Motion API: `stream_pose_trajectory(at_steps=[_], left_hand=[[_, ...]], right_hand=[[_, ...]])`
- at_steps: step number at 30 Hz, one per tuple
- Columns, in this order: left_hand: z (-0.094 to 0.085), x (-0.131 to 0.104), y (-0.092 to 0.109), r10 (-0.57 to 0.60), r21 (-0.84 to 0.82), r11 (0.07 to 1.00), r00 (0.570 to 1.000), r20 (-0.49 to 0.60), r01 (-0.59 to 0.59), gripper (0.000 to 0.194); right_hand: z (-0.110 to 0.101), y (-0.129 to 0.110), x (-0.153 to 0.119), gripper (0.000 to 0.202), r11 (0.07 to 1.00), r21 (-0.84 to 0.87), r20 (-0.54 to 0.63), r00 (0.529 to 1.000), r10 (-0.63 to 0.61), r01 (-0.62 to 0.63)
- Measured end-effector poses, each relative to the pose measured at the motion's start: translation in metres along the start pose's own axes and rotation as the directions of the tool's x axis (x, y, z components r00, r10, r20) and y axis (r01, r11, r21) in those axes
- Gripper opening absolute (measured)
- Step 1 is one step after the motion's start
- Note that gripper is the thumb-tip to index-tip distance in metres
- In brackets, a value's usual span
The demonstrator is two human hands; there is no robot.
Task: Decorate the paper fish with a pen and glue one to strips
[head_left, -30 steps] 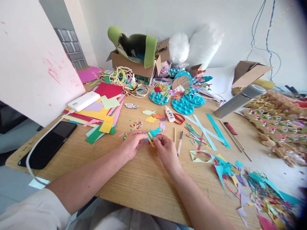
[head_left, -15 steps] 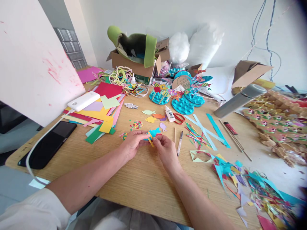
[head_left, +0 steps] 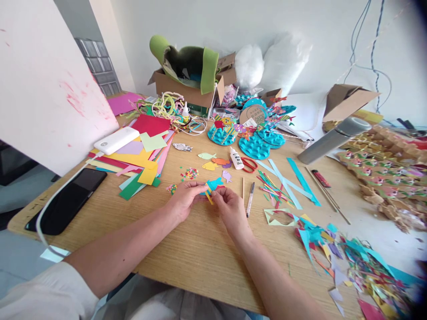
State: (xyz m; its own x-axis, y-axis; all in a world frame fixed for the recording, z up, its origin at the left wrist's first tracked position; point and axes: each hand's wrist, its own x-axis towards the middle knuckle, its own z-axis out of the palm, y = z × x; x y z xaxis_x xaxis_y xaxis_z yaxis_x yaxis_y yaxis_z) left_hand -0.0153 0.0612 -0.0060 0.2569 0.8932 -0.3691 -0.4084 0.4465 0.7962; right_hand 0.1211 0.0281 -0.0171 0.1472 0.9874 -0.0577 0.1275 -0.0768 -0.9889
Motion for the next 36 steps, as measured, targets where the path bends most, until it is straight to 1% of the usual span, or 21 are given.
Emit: stream_pose_trajectory(at_steps=[4,8,13,16,18,25,29,36], left_hand=[[0.0007,-0.0006,0.0009,0.018,0.0,1.0,1.0,-0.008,-0.018,0.025],[0.0022,-0.0019,0.0029,0.033,-0.004,0.999,0.999,-0.006,-0.034,0.023],[0.0027,-0.0016,0.0029,0.047,0.002,0.999,0.999,-0.007,-0.047,0.022],[0.0024,-0.0012,0.0017,0.055,0.005,0.998,0.998,-0.007,-0.055,0.021],[0.0023,-0.0014,0.0011,0.057,0.006,0.998,0.998,-0.008,-0.057,0.02],[0.0037,-0.0039,0.0031,0.043,-0.014,0.999,0.999,0.012,-0.043,0.023],[0.0042,-0.0044,0.006,0.033,-0.046,0.998,0.999,0.026,-0.031,0.029],[0.0038,-0.0062,0.0054,0.056,0.047,0.997,0.995,0.08,-0.06,0.026]], right_hand=[[-0.0006,0.0001,-0.0002,0.036,0.999,0.041,0.0,1.0,-0.014,0.014],[-0.0012,-0.0033,-0.0017,0.041,0.999,0.041,-0.004,1.0,0.0,0.0],[-0.0003,-0.0087,-0.0036,0.043,0.998,0.05,0.057,0.998,-0.03,0.027],[0.0004,-0.0087,-0.0038,0.04,0.996,0.072,0.108,0.993,-0.051,0.044],[0.0005,-0.0072,-0.0035,0.037,0.994,0.1,0.122,0.991,-0.05,0.038],[-0.0006,-0.0039,-0.0019,0.033,0.993,0.114,0.081,0.996,-0.045,0.036],[-0.0003,-0.006,-0.0022,0.031,0.989,0.143,0.055,0.998,-0.037,0.029],[0.0003,-0.0051,-0.0024,0.032,0.986,0.165,0.063,0.997,-0.044,0.033]])
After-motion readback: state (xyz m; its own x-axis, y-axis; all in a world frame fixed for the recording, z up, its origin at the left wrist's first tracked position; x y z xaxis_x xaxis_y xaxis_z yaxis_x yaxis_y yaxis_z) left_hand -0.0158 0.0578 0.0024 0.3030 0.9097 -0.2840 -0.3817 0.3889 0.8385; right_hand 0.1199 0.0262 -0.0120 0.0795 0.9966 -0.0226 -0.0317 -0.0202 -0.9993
